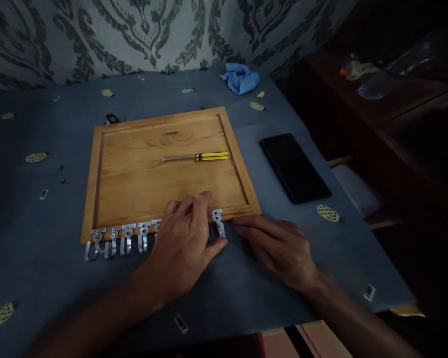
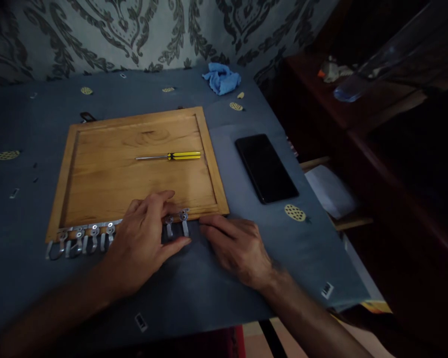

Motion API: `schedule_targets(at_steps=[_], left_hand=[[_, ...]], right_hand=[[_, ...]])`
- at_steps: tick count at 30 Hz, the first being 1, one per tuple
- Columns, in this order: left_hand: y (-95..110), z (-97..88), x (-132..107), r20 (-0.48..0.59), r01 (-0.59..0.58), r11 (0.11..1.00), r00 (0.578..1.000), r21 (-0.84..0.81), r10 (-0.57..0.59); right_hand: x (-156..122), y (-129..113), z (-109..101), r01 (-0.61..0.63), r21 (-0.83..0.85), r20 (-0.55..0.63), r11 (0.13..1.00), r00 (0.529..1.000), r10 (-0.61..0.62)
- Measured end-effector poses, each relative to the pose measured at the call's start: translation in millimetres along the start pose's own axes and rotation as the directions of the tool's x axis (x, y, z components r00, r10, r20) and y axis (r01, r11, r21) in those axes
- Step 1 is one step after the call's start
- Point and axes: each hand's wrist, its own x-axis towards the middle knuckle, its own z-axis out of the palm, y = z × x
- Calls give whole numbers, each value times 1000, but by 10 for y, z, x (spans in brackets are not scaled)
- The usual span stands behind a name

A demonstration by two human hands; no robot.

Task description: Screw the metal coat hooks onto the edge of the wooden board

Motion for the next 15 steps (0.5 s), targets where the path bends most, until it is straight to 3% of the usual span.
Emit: schedule_targets(at_steps=[15], left_hand=[[-23, 13, 2, 13, -8, 1000, 1000, 4, 8]], right_hand=[[-8, 7, 0, -19, 21, 4, 1000, 1000, 19]])
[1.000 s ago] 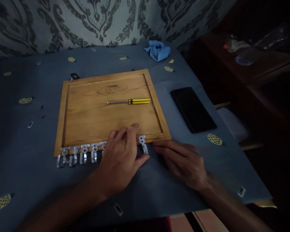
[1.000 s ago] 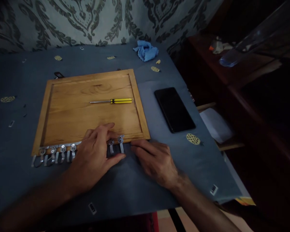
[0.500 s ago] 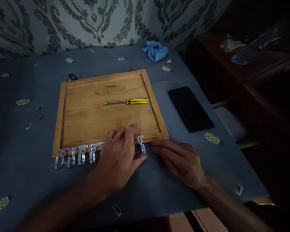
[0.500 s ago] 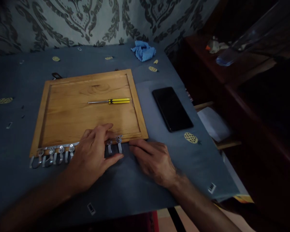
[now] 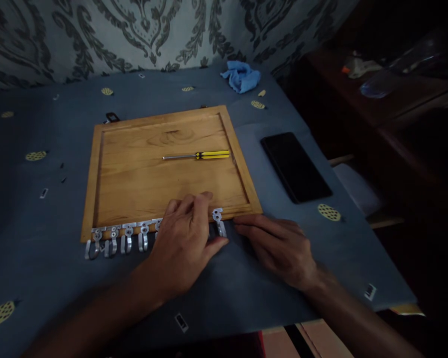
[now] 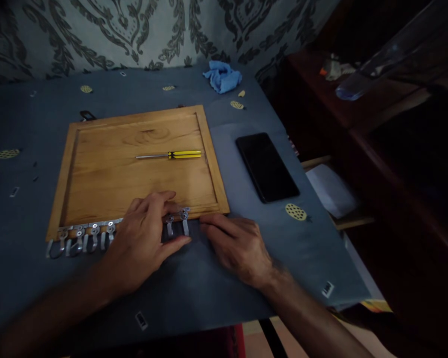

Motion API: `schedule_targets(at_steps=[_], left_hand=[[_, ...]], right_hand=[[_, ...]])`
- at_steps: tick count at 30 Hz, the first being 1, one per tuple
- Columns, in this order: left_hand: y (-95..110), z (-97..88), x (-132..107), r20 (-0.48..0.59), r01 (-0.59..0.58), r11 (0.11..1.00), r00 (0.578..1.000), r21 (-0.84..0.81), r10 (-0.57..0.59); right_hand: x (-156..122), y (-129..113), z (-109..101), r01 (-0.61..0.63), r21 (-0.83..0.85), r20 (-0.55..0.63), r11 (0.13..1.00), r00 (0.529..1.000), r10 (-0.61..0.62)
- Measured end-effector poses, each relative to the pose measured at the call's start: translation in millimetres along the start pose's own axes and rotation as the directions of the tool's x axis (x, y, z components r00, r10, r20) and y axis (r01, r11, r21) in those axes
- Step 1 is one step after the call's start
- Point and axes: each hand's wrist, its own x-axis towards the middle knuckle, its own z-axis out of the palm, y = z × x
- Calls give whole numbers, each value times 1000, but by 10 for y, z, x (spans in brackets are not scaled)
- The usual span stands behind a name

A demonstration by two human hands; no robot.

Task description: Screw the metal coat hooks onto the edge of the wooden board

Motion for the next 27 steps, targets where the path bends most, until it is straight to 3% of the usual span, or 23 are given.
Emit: schedule_targets(at_steps=[23, 27], left_hand=[[2, 2, 7, -16, -18, 1000, 1000, -18, 18], [0, 4, 6, -9, -15, 1000, 1000, -14, 15]], right_hand=[[26, -13, 1, 0, 21, -29, 1000, 1000, 1], [44, -19, -1, 1, 59, 33, 998, 999, -3]])
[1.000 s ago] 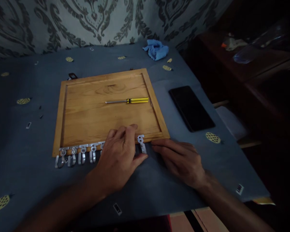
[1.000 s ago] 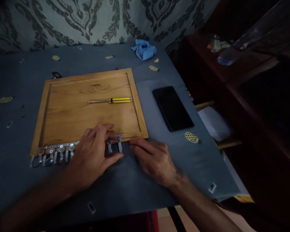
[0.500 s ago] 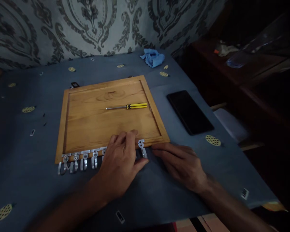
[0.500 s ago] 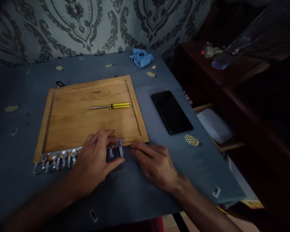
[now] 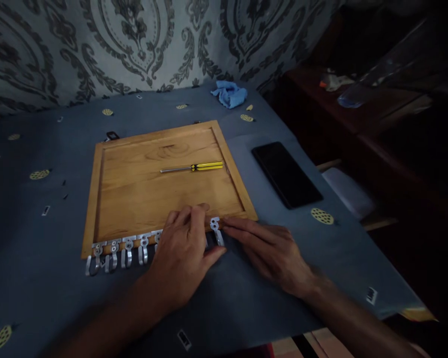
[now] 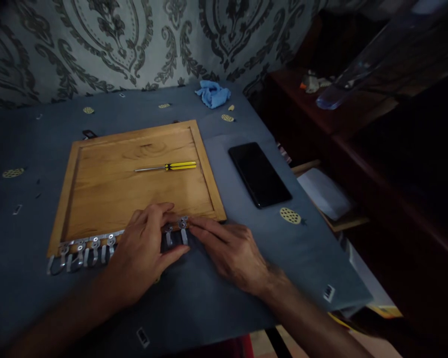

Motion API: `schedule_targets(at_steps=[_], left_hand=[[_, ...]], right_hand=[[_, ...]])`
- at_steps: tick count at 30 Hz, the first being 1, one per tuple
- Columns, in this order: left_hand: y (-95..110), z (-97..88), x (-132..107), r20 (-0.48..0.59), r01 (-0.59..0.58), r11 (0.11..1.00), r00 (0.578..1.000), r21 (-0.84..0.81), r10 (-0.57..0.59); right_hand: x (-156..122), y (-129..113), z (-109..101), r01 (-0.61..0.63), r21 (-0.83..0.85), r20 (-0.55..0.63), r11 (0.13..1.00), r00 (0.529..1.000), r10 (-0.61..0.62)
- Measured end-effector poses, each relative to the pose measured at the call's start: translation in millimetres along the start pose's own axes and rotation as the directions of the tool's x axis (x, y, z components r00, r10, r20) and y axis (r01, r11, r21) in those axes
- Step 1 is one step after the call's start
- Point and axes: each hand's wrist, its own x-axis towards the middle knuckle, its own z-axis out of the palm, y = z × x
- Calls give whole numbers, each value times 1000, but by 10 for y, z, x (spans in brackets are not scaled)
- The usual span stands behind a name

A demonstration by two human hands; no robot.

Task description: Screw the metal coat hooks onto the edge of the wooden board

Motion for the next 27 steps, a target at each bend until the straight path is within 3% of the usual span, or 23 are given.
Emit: schedule_targets(at_steps=[5, 17, 27], left_hand=[[-10, 26, -12, 0, 17, 1000, 1000, -14, -17], [-28, 29, -3, -17, 2, 1000, 1000, 24, -2], [-19, 14, -13, 4, -7, 999, 1000, 38, 7]], right_hand=[[4, -3, 25, 4, -4, 59, 1000, 998, -4], [-5, 46, 52, 32, 22, 79, 999, 996, -33], [-25, 62, 47, -9, 52, 123, 999, 992, 3]])
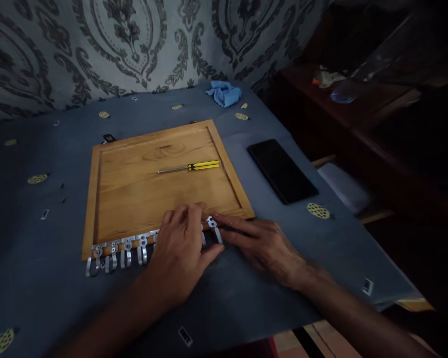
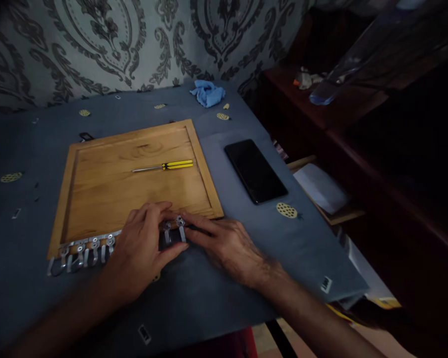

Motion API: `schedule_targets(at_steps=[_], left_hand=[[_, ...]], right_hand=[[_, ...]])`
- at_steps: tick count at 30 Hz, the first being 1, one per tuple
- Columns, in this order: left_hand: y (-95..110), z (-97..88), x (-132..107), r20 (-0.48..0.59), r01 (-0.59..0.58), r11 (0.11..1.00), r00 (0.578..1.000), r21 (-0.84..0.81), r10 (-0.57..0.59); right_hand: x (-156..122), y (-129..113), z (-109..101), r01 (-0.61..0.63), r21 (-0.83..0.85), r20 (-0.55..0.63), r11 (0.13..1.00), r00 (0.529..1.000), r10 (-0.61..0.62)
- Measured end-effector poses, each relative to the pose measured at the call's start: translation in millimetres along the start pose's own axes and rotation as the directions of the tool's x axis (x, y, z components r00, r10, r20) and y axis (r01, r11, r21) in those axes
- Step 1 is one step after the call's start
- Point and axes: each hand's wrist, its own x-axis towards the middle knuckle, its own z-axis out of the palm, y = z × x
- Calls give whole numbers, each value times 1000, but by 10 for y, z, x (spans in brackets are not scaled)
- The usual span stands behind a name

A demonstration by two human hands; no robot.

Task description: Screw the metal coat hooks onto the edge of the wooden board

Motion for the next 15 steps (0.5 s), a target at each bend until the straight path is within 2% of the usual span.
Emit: schedule_targets(at_steps=[8, 15], left_hand=[[-31, -163, -2, 46, 26, 999, 999, -20, -25], [-21, -117, -19, 80, -11, 1000, 997, -21, 13]], right_hand=[[-33, 21, 7, -37, 44, 31, 998, 999, 35], [-20, 8, -5, -32, 58, 41, 998, 999, 30]])
